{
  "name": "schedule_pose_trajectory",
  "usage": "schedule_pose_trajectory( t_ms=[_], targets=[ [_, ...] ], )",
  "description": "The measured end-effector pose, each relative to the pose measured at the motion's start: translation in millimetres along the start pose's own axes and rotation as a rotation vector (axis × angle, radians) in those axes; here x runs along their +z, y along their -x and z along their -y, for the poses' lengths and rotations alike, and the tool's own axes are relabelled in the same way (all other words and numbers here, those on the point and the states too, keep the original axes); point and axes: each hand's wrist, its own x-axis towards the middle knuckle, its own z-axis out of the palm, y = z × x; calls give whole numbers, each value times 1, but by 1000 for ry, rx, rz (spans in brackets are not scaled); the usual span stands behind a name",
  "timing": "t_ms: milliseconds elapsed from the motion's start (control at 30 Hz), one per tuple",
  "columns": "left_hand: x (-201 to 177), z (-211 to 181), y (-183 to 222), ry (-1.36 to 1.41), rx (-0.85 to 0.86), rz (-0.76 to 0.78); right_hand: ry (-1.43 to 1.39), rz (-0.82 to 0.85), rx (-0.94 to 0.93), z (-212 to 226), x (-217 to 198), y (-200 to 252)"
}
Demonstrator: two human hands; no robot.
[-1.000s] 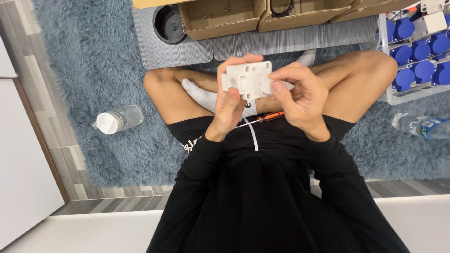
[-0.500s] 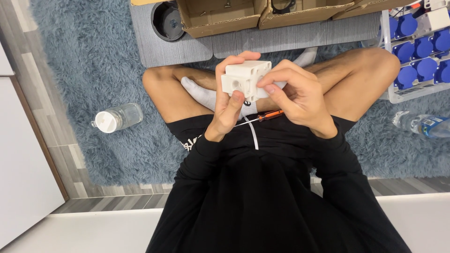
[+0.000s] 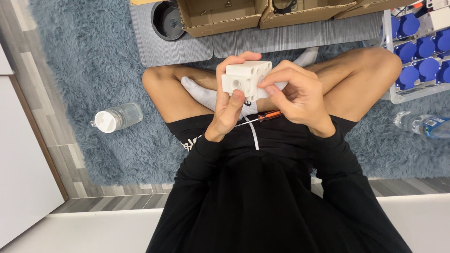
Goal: The person assembles hardware components by hand and using a screwdriver, taking parts from a plastic bin and placing them into a cardboard organizer.
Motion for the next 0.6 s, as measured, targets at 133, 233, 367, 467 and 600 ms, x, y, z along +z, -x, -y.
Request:
schedule_pose_trajectory(
  t_ms=[133, 233, 367, 467, 600],
  targets=[
    [1, 1, 0, -3, 1, -2, -1, -11, -17, -2, 2, 1],
    [1, 0, 0, 0, 5, -3, -22, -15, -8, -3, 3, 3],
    [-1, 2, 1, 14, -8, 3, -28, -20, 15, -6, 1, 4],
    [-1, -1, 0, -4, -4, 2, -25, -38, 15, -7, 4, 4],
    [-1, 1, 1, 12, -3, -2, -63, -55, 43, -9, 3, 6]
  ],
)
